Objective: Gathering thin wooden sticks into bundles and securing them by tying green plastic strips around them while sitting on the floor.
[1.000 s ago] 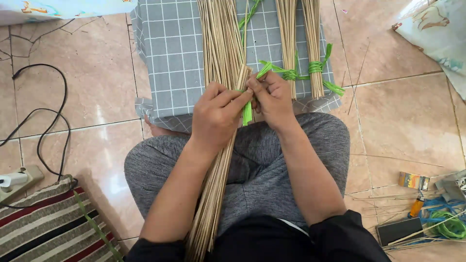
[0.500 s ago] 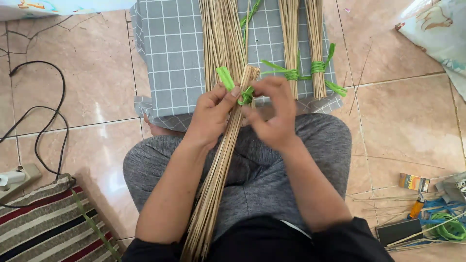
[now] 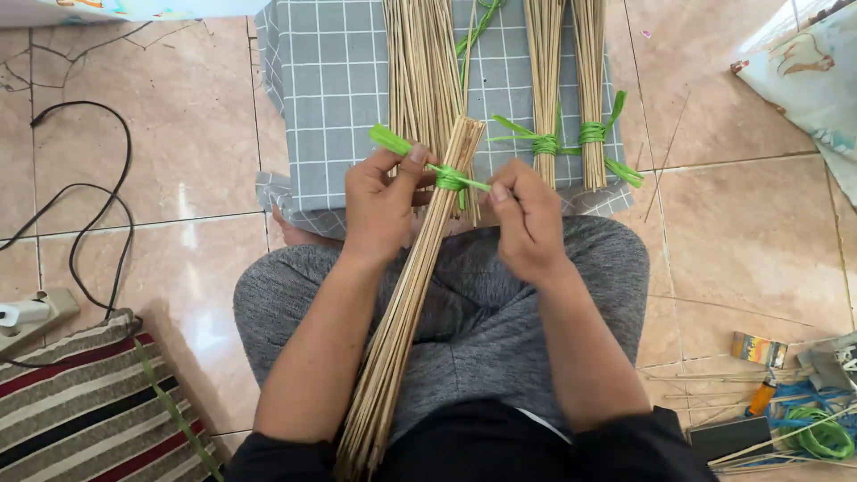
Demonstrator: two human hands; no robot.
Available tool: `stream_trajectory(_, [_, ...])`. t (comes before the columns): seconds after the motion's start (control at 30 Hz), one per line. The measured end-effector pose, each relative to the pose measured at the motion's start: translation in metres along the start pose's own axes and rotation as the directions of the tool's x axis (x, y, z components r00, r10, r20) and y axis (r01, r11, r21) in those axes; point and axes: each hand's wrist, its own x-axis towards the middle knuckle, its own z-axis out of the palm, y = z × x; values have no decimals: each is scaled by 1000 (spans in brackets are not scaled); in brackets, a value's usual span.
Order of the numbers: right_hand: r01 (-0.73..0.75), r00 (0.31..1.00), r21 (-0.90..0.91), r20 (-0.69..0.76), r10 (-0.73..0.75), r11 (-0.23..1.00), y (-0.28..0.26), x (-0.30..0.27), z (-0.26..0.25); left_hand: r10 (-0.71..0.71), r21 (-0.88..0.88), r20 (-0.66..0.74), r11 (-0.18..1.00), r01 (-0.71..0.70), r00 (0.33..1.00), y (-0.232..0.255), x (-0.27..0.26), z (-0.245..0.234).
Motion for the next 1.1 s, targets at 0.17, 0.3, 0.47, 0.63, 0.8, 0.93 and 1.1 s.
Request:
stream_trajectory(0.17, [-7,1000,-64,30,9,998,-3,-5,-8,35,12,-119,999,-34,992,6,-7,11])
stream_trajectory(0.3, [-44,999,-90,21,46,995,8,-10,-8,13,9,-136,1000,-11,991,0,-7,16])
stream_trajectory(0.47, [72,997,-391,11,-73,918,-22,-2,-22,-25,49,-154,998,33,988,-9,0,4])
stream_trajectory(0.63, [479,869,-617,232,-438,624,-48,7,-5,-71,19,-101,997,73,992,-10,-6,9])
stream_trajectory(0.8, [453,891,-725,352,-285,519,-54,17,-14,-81,-43,118,995,86,990,61,-26,12])
stream_trajectory(0.93, [368,914,-896,299,-275,247,-40,8,-118,26,-41,58,999,-23,998,81,-13,-62])
stream_trajectory(1.1, [-25,986,-994,-42,163,-104,-39,-51,-203,-157,-477,-427,876,-75,890,102,-11,-97])
